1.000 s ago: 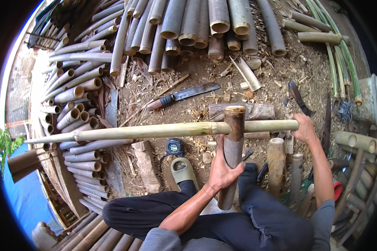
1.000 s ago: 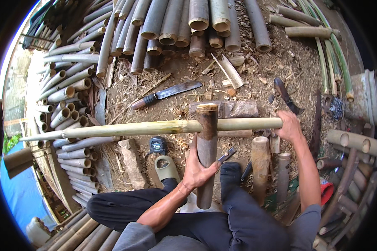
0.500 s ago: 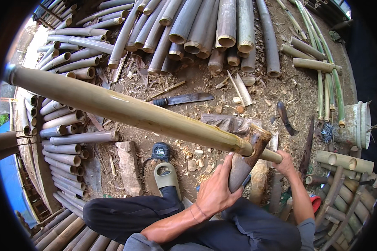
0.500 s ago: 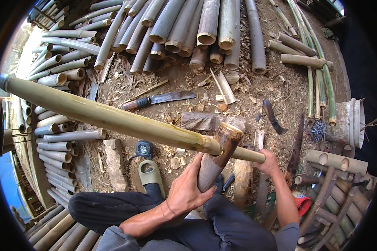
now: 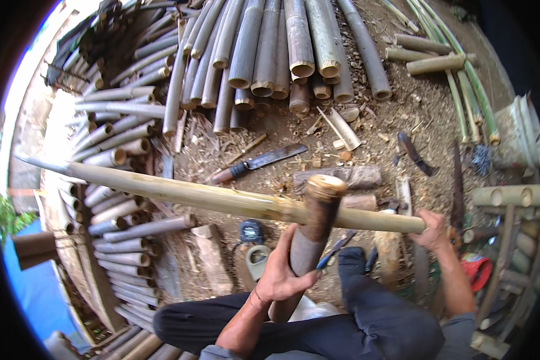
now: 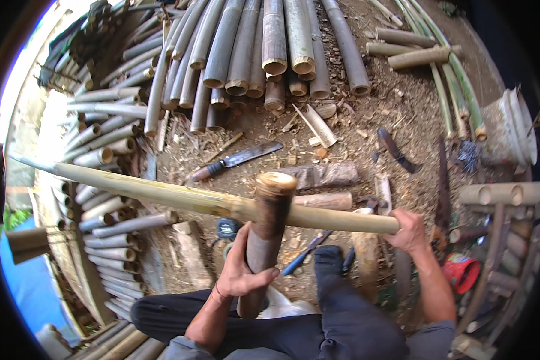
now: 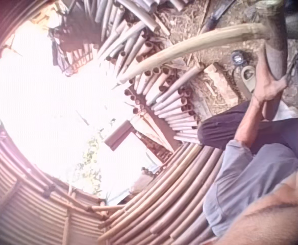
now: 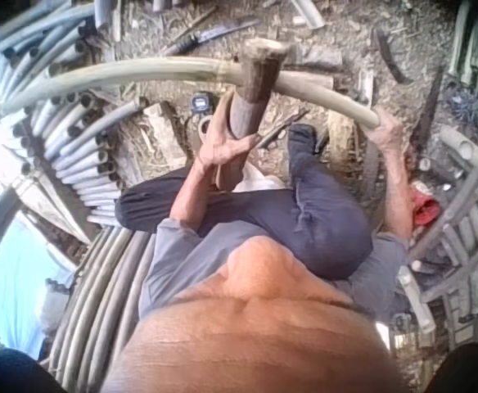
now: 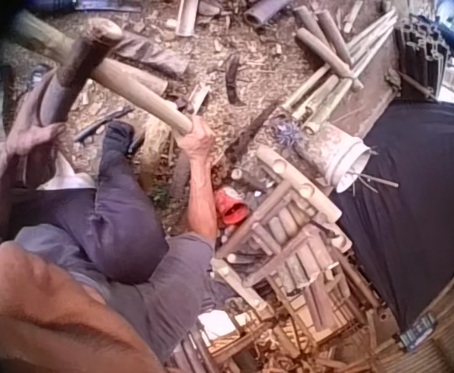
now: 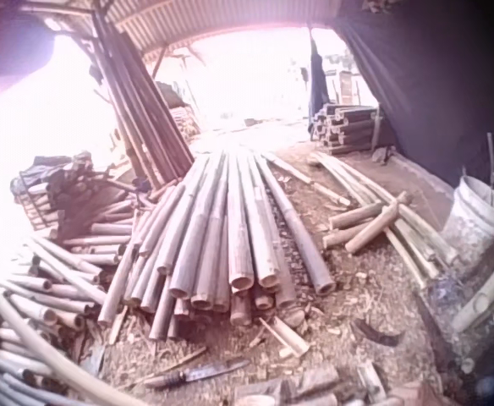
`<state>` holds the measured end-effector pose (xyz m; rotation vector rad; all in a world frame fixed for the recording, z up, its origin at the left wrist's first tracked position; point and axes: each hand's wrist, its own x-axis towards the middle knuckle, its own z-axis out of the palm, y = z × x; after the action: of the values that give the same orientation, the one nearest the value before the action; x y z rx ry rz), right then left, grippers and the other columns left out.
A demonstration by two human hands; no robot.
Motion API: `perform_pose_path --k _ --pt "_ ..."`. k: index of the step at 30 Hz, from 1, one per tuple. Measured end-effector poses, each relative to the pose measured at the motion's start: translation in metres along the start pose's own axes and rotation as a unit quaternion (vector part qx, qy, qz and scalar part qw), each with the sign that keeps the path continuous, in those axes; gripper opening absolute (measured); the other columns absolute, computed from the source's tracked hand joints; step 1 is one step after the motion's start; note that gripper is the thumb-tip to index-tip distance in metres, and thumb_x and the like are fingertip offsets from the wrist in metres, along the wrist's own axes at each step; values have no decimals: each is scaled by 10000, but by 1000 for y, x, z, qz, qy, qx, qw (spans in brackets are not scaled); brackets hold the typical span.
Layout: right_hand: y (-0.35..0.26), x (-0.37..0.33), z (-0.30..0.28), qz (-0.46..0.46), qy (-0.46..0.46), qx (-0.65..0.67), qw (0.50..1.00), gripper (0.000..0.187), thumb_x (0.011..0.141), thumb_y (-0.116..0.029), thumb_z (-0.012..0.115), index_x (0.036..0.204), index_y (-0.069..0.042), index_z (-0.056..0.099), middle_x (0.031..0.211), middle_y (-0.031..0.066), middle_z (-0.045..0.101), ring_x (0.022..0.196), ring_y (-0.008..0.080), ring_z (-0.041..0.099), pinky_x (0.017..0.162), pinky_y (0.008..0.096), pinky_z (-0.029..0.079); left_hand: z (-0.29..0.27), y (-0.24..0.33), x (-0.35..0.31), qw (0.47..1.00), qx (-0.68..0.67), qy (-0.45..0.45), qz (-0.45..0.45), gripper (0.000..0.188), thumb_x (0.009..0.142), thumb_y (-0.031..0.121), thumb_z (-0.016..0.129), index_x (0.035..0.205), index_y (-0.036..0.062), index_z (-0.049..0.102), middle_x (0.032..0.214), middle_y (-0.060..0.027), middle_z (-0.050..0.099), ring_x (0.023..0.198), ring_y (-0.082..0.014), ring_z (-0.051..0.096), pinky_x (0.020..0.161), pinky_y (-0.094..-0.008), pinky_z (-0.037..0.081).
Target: The person sits on the ground and uses a hammer and chisel to carve and shape a short piece of bamboo. They then insert a long bamboo pole into the carved piece and use a hammer to drive it in, creating a joint.
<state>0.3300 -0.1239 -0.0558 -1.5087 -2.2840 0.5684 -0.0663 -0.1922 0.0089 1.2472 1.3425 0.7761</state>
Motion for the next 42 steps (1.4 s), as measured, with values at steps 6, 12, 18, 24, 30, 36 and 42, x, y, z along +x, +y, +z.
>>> perform_pose_path --k 6,12,18,24,30,36,42 --pt "-63 16 -46 36 6 -56 998 284 587 -118 762 776 -42 564 703 136 580 674 358 618 605 449 491 -31 -19 4 969 -228 0 -95 827 661 204 837 1336 10 400 1035 -105 603 871 -206 653 798 -358 547" --pt "-73 22 -64 44 -47 -46 997 319 618 -139 790 827 -46 568 767 121 620 732 352 641 660 463 502 -29 -24 3 954 -274 -12 -119 793 637 219 841 1287 3 441 1042 -125 627 839 -237 669 747 -381 559" --pt "-74 14 -75 66 -50 -58 995 316 628 -148 793 824 -45 568 775 121 627 735 356 643 664 461 506 -32 -33 17 957 -254 -52 -131 748 617 255 828 1224 -17 487 1013 -128 637 848 -241 672 767 -378 556" --pt "-70 14 -68 69 -65 -32 995 297 650 -161 786 821 -45 573 750 132 624 713 359 643 649 466 503 -29 -26 20 964 -227 -13 -139 742 653 248 842 1244 0 469 1003 -119 634 868 -242 668 785 -384 553" --pt "-67 14 -69 87 -72 -24 993 274 661 -173 777 801 -42 581 725 151 633 687 379 638 636 477 498 -23 -25 21 967 -215 -3 -135 661 720 224 844 1226 26 466 996 -118 632 824 -244 676 740 -387 565" --pt "-62 18 -67 85 -61 -20 994 257 641 -173 759 783 -47 586 711 152 630 676 382 635 622 477 497 -29 -24 19 969 -199 51 -139 667 735 203 832 1257 26 456 998 -123 637 817 -241 682 729 -380 571" --pt "-22 6 -51 71 -66 -49 994 235 615 -184 717 756 -52 584 692 162 624 662 399 626 614 474 499 -43 -36 38 983 -127 56 -116 864 740 207 831 1433 4 357 1134 -130 595 948 -200 632 807 -343 544"
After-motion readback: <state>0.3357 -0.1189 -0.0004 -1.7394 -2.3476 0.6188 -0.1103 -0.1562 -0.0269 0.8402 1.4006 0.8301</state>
